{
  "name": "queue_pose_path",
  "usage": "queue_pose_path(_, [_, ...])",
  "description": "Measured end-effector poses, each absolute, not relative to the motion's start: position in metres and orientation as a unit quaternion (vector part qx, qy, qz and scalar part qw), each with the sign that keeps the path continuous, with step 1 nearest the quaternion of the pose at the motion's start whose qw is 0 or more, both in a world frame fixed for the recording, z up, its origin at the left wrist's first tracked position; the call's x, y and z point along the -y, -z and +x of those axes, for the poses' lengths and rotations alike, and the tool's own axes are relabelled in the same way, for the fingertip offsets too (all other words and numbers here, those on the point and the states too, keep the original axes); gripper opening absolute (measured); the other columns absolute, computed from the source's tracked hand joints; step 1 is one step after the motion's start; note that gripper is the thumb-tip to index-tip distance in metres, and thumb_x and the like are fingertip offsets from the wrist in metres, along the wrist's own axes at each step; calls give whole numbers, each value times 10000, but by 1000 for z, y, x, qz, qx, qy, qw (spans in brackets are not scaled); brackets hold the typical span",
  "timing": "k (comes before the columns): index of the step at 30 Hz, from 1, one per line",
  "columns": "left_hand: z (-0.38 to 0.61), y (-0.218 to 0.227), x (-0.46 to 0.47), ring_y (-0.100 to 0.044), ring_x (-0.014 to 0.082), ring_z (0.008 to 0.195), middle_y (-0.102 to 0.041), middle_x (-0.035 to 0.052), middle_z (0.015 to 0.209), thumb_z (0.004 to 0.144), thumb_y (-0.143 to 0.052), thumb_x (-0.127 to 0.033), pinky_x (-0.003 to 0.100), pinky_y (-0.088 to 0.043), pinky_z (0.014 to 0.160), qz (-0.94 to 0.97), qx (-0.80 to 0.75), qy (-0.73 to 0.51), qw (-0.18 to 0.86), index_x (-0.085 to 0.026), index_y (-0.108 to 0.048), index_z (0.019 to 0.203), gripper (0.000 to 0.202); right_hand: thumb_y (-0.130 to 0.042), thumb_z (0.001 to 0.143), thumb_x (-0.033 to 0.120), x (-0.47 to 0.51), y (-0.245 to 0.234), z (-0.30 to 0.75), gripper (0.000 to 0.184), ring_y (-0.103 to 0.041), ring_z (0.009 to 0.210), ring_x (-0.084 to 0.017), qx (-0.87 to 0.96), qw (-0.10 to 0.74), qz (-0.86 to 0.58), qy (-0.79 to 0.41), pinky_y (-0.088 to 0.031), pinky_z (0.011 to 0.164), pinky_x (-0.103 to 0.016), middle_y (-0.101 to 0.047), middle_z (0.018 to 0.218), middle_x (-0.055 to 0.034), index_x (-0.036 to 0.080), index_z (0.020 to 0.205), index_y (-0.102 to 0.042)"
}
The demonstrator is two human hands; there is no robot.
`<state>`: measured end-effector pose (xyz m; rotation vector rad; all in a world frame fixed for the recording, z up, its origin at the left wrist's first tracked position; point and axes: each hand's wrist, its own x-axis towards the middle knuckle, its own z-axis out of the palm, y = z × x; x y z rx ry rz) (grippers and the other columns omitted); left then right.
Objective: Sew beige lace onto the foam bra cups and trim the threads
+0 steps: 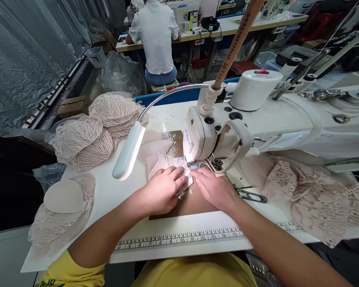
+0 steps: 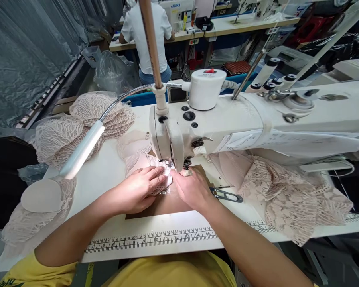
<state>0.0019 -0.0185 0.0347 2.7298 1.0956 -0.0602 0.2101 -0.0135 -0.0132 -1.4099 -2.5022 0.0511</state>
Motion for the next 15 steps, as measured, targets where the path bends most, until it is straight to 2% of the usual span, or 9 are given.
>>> queue_pose_path(3, [-4, -34, 25, -487, 292, 1156, -502, 159, 1325, 694, -535, -79, 370, -495, 846, 929, -353, 43, 104, -134, -492, 1275, 585, -417, 901, 158, 13, 11, 211, 328, -579, 653, -158, 862, 152, -483, -33, -403, 584, -272, -695, 864, -48, 232, 1080, -681])
queue_pose_path(5, [-3, -26, 23, -527, 276, 1097, -558, 158, 1247, 744, -495, -69, 345, -505, 795, 928, -359, 40, 95, -123, -550, 1183, 446, -417, 900, 160, 13, 11, 211, 327, -595, 685, -159, 861, 164, -478, -51, -417, 602, -269, -698, 886, -47, 240, 1071, -684])
queue_pose_path(7, [0, -17, 17, -573, 244, 990, -622, 140, 1118, 848, -413, -97, 326, -502, 759, 920, -377, 10, 106, -125, -604, 1041, 273, -425, 896, 161, 13, 11, 212, 326, -616, 737, -164, 863, 176, -470, -67, -436, 633, -269, -701, 914, -48, 242, 1088, -677])
queue_pose_path(8, [1, -15, 13, -585, 225, 937, -643, 126, 1039, 896, -375, -130, 316, -496, 756, 914, -384, -19, 128, -130, -615, 964, 249, -433, 892, 159, 13, 12, 212, 325, -625, 769, -168, 863, 182, -464, -75, -446, 654, -270, -703, 931, -49, 237, 1101, -670])
queue_pose_path(11, [-3, -14, -2, -563, 152, 721, -606, 49, 756, 963, -372, -322, 259, -462, 674, 878, -378, -103, 275, -149, -571, 756, 335, -472, 876, 162, 14, 14, 212, 310, -638, 813, -172, 865, 192, -453, -94, -461, 696, -277, -702, 988, -49, 210, 1129, -644])
queue_pose_path(15, [-15, -14, -17, -338, 67, 449, -373, -52, 517, 923, -392, -551, 199, -276, 434, 744, -386, -143, 527, -168, -430, 639, 478, -540, 861, 219, 18, 16, 208, 304, -630, 706, -162, 862, 195, -462, -74, -444, 634, -283, -703, 939, -44, 168, 1151, -613])
